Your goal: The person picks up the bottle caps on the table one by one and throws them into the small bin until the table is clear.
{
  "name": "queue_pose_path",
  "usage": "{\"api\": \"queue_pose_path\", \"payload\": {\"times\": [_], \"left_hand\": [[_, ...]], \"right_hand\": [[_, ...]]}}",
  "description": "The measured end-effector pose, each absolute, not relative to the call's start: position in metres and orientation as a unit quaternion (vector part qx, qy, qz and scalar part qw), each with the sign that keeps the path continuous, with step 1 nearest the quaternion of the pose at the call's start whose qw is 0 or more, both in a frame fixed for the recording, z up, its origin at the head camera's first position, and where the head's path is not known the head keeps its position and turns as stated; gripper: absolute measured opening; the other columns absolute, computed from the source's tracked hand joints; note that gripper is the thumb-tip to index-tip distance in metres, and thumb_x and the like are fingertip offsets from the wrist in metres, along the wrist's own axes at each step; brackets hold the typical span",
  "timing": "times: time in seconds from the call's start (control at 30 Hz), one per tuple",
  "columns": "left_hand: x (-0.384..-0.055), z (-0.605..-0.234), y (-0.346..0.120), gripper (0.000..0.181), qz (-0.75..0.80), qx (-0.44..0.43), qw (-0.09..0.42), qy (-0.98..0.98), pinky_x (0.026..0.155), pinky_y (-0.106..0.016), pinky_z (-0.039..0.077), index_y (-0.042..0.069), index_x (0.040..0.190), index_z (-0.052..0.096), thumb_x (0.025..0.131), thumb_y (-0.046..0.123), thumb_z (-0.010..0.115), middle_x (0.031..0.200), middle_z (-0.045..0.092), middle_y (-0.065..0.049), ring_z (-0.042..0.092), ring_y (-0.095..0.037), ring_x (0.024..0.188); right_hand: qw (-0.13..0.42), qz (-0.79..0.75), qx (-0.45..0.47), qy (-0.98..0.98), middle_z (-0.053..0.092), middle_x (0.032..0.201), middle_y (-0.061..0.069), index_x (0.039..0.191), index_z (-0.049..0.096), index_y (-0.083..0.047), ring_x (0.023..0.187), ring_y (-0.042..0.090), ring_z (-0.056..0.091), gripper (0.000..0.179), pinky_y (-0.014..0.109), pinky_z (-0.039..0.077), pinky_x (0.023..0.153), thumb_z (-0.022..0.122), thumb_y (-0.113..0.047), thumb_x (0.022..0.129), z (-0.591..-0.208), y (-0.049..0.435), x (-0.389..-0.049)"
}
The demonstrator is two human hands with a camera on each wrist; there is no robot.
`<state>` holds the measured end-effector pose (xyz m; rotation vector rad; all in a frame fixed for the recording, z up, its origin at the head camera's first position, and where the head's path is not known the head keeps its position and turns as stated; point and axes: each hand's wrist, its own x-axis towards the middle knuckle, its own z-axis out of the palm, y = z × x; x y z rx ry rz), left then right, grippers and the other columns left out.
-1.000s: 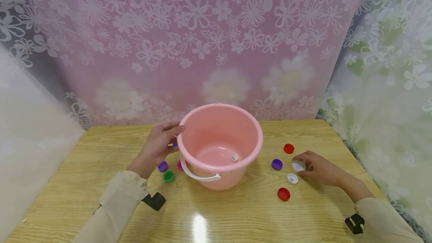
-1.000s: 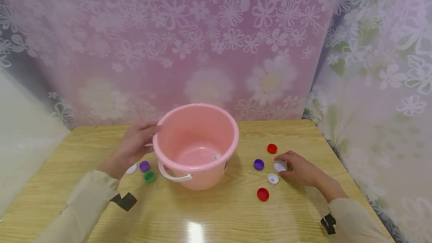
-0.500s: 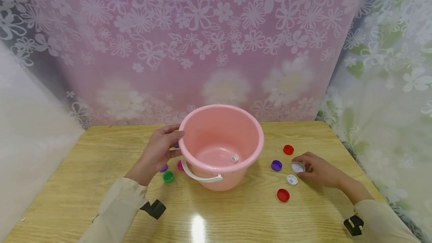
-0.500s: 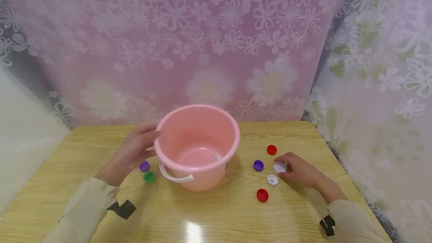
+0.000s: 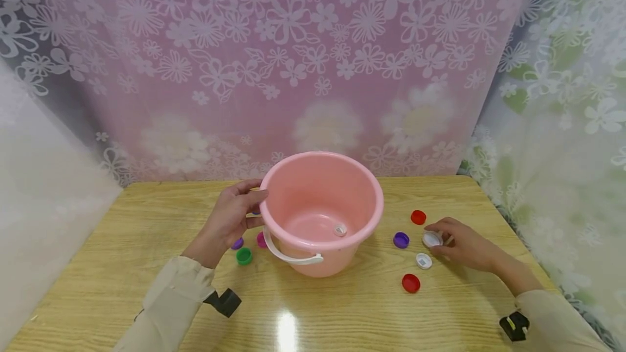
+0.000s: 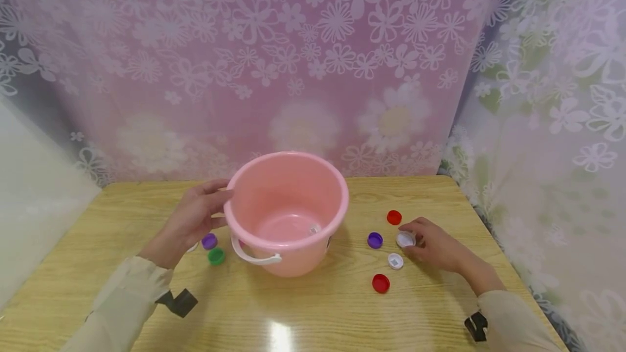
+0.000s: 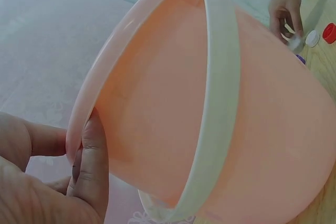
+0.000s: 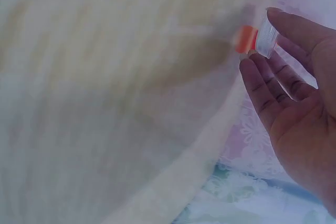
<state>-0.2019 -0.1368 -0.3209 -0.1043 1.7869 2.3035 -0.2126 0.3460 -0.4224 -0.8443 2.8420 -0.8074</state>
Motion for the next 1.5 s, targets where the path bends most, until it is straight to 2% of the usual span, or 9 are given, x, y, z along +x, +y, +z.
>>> {"api": "queue_pose_path", "payload": {"times": [0.17, 0.47, 0.73, 1.0, 1.27, 1.5], "left_hand": [[-0.202, -0.320, -0.136, 0.045, 0.786, -0.035, 0.113, 0.607, 0.063, -0.028, 0.058, -0.003, 0.137, 0.043, 0.095, 0.006, 0.057, 0.097, 0.051, -0.009, 0.061, -0.013, 0.064], [-0.203, -0.322, -0.137, 0.045, 0.776, -0.045, 0.104, 0.620, 0.064, -0.029, 0.058, -0.002, 0.136, 0.044, 0.095, 0.008, 0.059, 0.095, 0.051, -0.010, 0.059, -0.012, 0.063], [-0.201, -0.322, -0.136, 0.045, 0.776, -0.048, 0.102, 0.621, 0.064, -0.029, 0.058, -0.003, 0.136, 0.044, 0.095, 0.008, 0.059, 0.096, 0.053, -0.010, 0.060, -0.013, 0.064], [-0.202, -0.321, -0.138, 0.045, 0.775, -0.044, 0.104, 0.621, 0.063, -0.028, 0.058, -0.003, 0.135, 0.045, 0.095, 0.008, 0.059, 0.094, 0.054, -0.010, 0.060, -0.012, 0.063], [-0.203, -0.323, -0.138, 0.045, 0.776, -0.045, 0.105, 0.620, 0.063, -0.028, 0.058, -0.004, 0.135, 0.045, 0.094, 0.008, 0.060, 0.092, 0.053, -0.008, 0.058, -0.011, 0.062], [-0.203, -0.322, -0.140, 0.047, 0.774, -0.040, 0.105, 0.623, 0.063, -0.028, 0.058, -0.004, 0.137, 0.043, 0.094, 0.007, 0.060, 0.090, 0.053, -0.008, 0.058, -0.012, 0.061]], "right_hand": [[0.000, -0.259, -0.283, 0.924, 0.054, 0.106, 0.007, 0.122, 0.058, 0.001, 0.084, 0.014, 0.055, 0.040, 0.026, 0.054, 0.066, 0.071, -0.013, 0.087, -0.409, 0.344, -0.216], [-0.028, -0.249, -0.288, 0.924, 0.053, 0.116, 0.010, 0.129, 0.055, -0.001, 0.089, 0.015, 0.056, 0.042, 0.030, 0.056, 0.074, 0.067, -0.015, 0.091, -0.371, 0.334, -0.223], [-0.085, -0.254, -0.307, 0.913, 0.052, 0.116, 0.005, 0.129, 0.056, 0.000, 0.086, 0.008, 0.054, 0.043, 0.020, 0.054, 0.074, 0.068, -0.010, 0.089, -0.336, 0.318, -0.226], [-0.071, -0.303, -0.289, 0.905, 0.050, 0.118, 0.006, 0.135, 0.052, -0.003, 0.094, 0.007, 0.053, 0.046, 0.009, 0.046, 0.081, 0.065, -0.014, 0.093, -0.303, 0.292, -0.225], [-0.078, -0.317, -0.276, 0.904, 0.053, 0.117, 0.000, 0.134, 0.055, -0.011, 0.098, 0.015, 0.055, 0.045, 0.012, 0.047, 0.083, 0.067, -0.016, 0.091, -0.277, 0.262, -0.223], [-0.077, -0.321, -0.317, 0.889, 0.052, 0.119, 0.001, 0.134, 0.055, -0.012, 0.100, 0.015, 0.055, 0.044, 0.019, 0.051, 0.086, 0.067, -0.018, 0.091, -0.269, 0.234, -0.232]]}}
